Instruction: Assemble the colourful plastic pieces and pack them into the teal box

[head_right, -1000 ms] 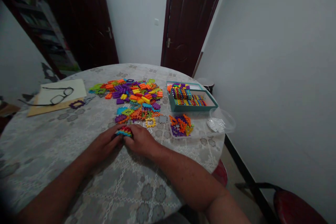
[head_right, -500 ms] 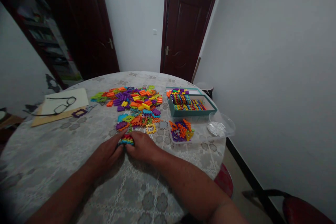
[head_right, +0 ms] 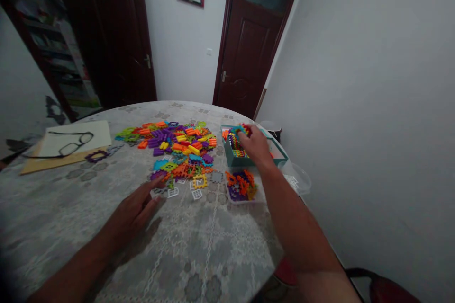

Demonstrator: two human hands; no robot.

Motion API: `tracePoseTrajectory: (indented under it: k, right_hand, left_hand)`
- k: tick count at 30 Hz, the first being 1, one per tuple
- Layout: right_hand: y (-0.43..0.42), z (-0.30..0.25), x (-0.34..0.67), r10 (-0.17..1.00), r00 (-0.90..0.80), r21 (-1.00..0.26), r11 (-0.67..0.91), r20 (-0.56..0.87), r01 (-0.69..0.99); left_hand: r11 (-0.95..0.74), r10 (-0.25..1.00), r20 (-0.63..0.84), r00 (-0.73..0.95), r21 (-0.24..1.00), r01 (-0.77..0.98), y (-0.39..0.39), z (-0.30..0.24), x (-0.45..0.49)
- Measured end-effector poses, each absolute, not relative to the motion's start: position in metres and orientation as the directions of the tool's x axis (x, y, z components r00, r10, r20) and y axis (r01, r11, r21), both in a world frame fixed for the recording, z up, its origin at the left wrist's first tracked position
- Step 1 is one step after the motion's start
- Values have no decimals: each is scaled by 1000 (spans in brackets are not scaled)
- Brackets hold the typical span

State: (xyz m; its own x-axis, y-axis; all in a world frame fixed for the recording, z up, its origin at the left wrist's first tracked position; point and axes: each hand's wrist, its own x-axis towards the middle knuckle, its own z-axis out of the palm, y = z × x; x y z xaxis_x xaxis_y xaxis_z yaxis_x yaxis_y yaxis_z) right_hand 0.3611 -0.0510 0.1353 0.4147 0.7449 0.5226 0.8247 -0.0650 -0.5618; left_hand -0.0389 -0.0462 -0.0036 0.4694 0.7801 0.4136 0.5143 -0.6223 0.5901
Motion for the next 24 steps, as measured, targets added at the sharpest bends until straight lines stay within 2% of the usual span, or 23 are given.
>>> tracePoseTrajectory:
  k: [1,3,6,11,16,24]
  right_hand:
    - [-42,138,385,725,462,-503,-183,511,845]
    - [-26,136,424,726,572,-387,-437,382,812]
    - [-10,122,459,708,654,-323,-574,265,752]
    - [5,95,478,687,711,-305,-652,151,694]
    - [22,84,486,677,727,-335,-663,112,669]
    - [28,76,482,689,722,-532,-638,-70,557]
  left_hand:
    - [-620,782,411,469,590,517,-46,-3,-39]
    - [-616,785,410,464,587,524,-45,-3,-39]
    - [-617,786,417,457,579,533,-43,-4,-39]
    - [-614,789,426,443,572,544,-41,-8,-40]
    - [-623,782,431,449,559,547,-40,-10,-40]
    - [-635,772,422,476,542,550,-39,-15,-41]
